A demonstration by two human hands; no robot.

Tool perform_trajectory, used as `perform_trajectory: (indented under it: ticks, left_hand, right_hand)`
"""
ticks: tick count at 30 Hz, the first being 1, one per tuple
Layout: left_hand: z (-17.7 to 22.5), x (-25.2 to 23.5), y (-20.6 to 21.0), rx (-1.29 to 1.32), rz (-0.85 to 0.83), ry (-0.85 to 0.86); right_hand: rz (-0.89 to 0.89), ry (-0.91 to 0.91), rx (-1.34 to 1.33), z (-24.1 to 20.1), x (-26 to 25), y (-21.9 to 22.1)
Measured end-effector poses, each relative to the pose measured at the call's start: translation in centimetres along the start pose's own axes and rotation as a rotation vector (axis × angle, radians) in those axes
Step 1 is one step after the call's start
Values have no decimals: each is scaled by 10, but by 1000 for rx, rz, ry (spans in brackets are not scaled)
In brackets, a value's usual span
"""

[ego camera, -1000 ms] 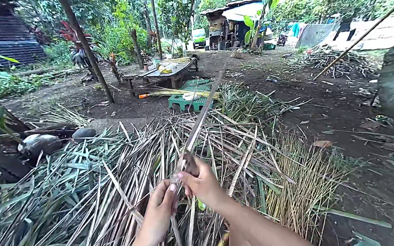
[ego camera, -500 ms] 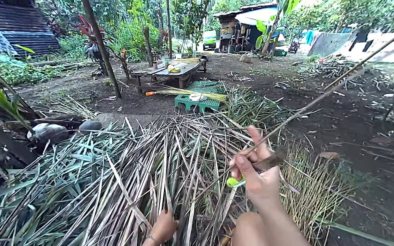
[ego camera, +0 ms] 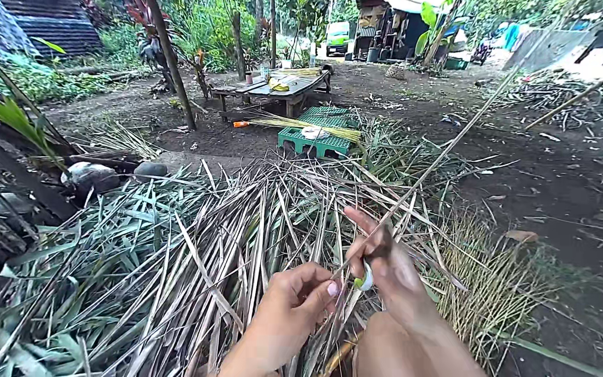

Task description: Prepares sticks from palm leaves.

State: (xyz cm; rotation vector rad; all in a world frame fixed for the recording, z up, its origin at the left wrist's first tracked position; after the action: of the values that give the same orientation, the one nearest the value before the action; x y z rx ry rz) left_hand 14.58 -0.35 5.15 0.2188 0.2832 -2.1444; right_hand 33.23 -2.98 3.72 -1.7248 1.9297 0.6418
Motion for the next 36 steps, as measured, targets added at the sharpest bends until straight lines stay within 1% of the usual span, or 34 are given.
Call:
perform_trajectory:
  ticks: [2,5,9,12,14,17,21,26,29,31,32,33,34,35,36]
  left_hand:
    - [1,4,-2,-3,66,37]
    - [6,8,-4,17,78,71]
    - [13,13,-2,-80,52,185]
    - [18,16,-2,-196,33,301]
    - [24,18,0,-291,31,353]
    - [32,24,3,-446,53,391]
    - [39,31,6,-579,72,400]
    - [37,35,8,-682,138,476]
    - [37,36,8,-815,201,531]
    - [37,37,8,-883,224,550]
    - [38,40,8,-898,220,539]
    - [39,44,9,-902,207,517]
    - [40,48,9,-897,189,487]
    - [40,51,8,-891,173,455]
    - [41,53,6,-879,164,419]
  right_hand:
    - [-141,50,-48,-3,3,-1]
    - [-296,95,-95,-9,8,2]
    - [-393,181,-318,-13,13,4]
    - [-461,234,-467,-16,14,4]
    - [-488,249,-519,-19,14,5]
    - [-496,260,-513,-25,14,7]
    - [-447,255,-470,-29,18,8]
    - [-325,213,-375,-34,20,15]
    - [-224,178,-286,-37,22,22]
    - [-114,131,-210,-37,21,23]
    - [-26,117,-178,-37,17,19]
    - [75,121,-190,-35,12,11]
    - [137,142,-223,-34,5,0]
    - [149,178,-277,-33,1,-9]
    - [113,222,-326,-32,0,-15]
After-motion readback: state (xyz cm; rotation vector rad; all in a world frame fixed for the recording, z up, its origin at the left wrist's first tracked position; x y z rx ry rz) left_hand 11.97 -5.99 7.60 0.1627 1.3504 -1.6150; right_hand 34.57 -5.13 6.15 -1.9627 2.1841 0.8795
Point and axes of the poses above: each hand's wrist, its own x-axis away from the middle knuckle, its own y-axis out of the palm, z = x × y, the point moved 1 cm from there along -x, towards the middle knuckle, and after that the axes turned 6 degrees about z, right-handed, at the moved point
